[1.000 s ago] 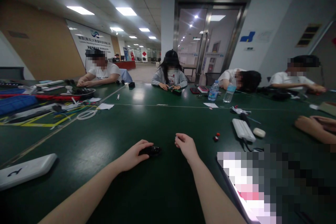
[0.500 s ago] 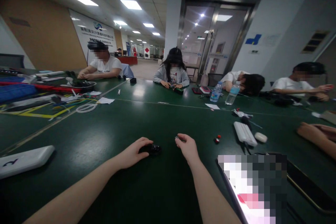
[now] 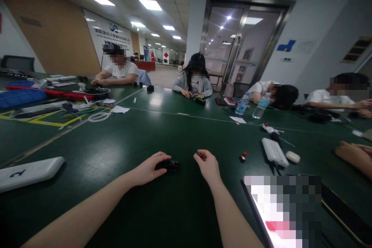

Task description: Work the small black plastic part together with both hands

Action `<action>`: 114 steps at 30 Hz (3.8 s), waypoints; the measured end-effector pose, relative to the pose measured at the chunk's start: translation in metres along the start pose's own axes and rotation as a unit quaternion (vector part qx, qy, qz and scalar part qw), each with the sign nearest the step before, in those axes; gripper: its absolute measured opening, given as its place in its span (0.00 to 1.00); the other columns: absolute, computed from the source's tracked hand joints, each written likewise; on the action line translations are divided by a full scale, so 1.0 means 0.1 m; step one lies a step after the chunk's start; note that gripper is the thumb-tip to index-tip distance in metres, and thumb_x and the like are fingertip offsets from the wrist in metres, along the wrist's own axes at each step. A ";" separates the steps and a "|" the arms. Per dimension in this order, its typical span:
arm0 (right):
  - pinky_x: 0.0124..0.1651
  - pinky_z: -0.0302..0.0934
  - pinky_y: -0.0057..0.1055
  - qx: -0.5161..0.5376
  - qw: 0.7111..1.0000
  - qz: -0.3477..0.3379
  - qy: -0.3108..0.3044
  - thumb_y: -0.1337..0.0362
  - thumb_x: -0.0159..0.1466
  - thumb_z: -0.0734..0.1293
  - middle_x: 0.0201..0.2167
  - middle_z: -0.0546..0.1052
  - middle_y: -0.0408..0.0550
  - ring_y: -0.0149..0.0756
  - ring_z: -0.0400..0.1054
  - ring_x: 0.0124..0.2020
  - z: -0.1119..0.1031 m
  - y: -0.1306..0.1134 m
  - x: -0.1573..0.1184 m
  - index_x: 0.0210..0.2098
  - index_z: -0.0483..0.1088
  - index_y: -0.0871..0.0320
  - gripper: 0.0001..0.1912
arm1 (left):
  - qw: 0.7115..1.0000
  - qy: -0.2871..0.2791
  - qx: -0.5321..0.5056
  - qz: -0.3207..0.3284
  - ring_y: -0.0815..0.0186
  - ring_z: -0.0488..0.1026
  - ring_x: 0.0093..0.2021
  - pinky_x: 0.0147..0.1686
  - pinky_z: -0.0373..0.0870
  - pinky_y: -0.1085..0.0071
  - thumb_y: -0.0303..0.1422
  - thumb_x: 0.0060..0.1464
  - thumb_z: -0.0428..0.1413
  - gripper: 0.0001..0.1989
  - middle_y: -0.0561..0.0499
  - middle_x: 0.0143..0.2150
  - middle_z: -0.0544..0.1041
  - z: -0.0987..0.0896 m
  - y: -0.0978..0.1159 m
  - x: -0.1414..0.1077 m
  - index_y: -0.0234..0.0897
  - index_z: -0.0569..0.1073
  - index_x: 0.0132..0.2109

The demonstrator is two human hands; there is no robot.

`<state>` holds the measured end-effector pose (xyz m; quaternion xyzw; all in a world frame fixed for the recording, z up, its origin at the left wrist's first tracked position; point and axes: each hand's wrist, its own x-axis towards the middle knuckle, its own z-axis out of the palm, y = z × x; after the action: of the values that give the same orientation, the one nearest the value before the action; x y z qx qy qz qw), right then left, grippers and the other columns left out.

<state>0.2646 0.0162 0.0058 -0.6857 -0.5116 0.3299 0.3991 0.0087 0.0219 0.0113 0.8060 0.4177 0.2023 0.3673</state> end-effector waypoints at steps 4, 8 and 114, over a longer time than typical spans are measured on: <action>0.45 0.64 0.36 -0.016 1.000 -0.003 -0.004 0.62 0.55 0.68 0.44 0.75 0.49 0.40 0.69 0.46 0.00 -0.04 -0.03 0.45 0.70 0.56 0.17 | 1.000 0.009 0.000 0.014 0.61 0.65 0.53 0.53 0.63 0.64 0.34 0.53 0.53 0.23 0.48 0.56 0.65 0.02 -0.02 0.00 0.42 0.66 0.57; 0.46 0.64 0.36 -0.031 0.999 -0.036 -0.003 0.62 0.56 0.67 0.43 0.75 0.48 0.39 0.69 0.43 0.05 -0.10 -0.09 0.45 0.70 0.57 0.17 | 1.000 0.011 0.002 0.025 0.62 0.65 0.53 0.54 0.62 0.63 0.32 0.53 0.53 0.23 0.48 0.56 0.65 0.04 -0.04 0.01 0.42 0.66 0.57; 0.49 0.62 0.32 -0.111 0.990 -0.017 -0.085 0.65 0.61 0.61 0.46 0.74 0.47 0.36 0.68 0.48 -0.05 -0.06 -0.04 0.46 0.70 0.56 0.14 | 0.750 0.436 0.173 -0.466 0.46 0.64 0.54 0.48 0.63 0.53 0.40 0.55 0.45 0.21 0.39 0.53 0.68 -1.00 -0.85 -0.26 0.47 0.70 0.54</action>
<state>0.2648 0.0126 0.0136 -0.6865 -0.5885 0.3212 0.2815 -0.1137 0.0754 0.0111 0.3853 0.8841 0.2601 0.0479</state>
